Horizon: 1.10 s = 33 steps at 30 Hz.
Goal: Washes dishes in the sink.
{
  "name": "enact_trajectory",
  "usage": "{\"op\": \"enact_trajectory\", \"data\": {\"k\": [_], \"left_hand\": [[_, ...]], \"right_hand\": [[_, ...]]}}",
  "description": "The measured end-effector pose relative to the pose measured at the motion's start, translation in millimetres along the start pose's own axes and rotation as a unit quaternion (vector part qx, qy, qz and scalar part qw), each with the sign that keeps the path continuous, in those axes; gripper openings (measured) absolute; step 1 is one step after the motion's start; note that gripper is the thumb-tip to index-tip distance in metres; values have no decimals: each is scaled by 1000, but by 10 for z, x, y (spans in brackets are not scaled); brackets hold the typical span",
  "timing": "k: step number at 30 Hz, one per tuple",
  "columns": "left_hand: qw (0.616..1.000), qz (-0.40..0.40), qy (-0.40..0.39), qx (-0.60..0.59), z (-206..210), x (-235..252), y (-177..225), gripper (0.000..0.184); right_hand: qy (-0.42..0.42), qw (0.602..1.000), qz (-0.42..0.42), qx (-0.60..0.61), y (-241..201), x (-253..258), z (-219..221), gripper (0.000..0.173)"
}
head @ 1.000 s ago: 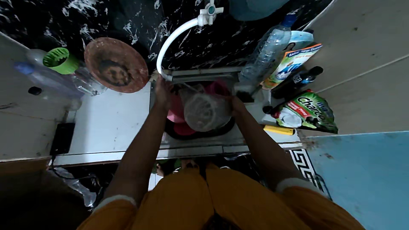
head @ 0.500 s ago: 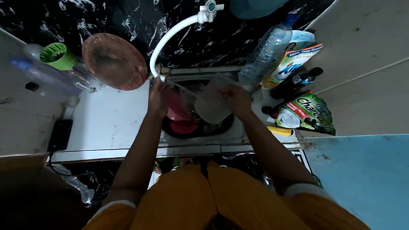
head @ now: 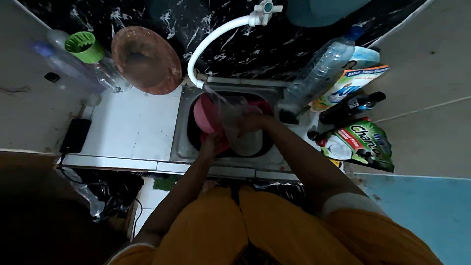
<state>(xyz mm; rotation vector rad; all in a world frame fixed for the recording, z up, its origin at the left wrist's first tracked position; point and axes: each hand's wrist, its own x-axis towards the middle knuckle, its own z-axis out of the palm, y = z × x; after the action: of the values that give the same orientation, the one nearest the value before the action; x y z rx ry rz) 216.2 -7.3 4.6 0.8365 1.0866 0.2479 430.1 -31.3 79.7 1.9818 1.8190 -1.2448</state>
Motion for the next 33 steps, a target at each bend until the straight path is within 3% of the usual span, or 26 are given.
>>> {"op": "enact_trajectory", "data": {"k": [4,9,12,17,20,24,26,29,30,33], "left_hand": [[997,47,-34,59,31,-166,142,47],[992,102,10,80,26,-172,249,44],[991,104,31,73,31,-164,243,42],[990,110,24,83,28,-168,233,45],[987,117,25,108,-10,-144,146,44],[959,173,80,209,-67,-57,199,41],[930,191,143,279,-127,67,220,57],[912,125,179,349,-189,426,364,104],[910,87,167,370,-198,529,412,110],[905,44,140,401,-169,628,515,97]], "right_hand": [[97,995,-14,30,77,-123,193,33],[230,967,19,107,-114,-870,34,30],[258,963,-28,72,-157,-774,121,24],[286,958,7,7,-357,-956,-17,23],[278,961,3,7,-125,-742,118,24],[210,975,71,16,-129,-755,246,25],[182,981,67,24,-76,-722,438,25],[131,988,77,32,142,-572,659,29],[110,989,95,36,246,-538,710,33],[56,987,149,24,515,-576,856,46]]}}
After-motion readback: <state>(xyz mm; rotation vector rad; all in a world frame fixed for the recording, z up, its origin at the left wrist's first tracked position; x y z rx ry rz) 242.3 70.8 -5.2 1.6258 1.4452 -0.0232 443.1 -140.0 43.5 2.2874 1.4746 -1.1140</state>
